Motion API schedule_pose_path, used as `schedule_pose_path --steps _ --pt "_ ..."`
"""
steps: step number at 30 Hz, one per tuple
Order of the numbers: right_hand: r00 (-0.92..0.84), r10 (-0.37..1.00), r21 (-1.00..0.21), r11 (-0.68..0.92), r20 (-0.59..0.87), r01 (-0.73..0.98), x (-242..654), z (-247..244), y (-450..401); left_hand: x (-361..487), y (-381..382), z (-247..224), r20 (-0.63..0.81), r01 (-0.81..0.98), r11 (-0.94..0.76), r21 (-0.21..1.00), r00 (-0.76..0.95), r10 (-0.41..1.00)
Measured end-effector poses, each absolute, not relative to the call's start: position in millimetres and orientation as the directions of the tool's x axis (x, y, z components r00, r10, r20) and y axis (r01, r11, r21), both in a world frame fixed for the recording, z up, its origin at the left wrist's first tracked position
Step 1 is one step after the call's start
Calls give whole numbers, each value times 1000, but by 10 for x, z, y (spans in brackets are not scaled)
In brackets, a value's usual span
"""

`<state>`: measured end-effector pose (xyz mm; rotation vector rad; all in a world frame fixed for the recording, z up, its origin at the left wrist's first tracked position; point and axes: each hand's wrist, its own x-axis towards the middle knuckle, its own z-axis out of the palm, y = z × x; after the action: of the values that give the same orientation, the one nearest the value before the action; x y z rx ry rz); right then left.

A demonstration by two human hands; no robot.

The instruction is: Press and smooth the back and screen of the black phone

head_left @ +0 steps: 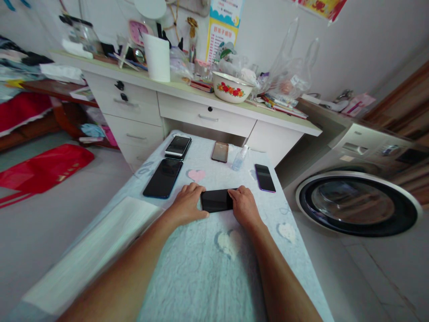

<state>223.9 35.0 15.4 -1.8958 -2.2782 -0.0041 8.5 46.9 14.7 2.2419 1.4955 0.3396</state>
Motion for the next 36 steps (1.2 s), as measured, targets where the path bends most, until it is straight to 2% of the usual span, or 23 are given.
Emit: schedule_pose_path --steps 36 --pt "20 985 -39 -14 169 999 2439 123 386 90 459 189 -49 821 -324 470 390 919"
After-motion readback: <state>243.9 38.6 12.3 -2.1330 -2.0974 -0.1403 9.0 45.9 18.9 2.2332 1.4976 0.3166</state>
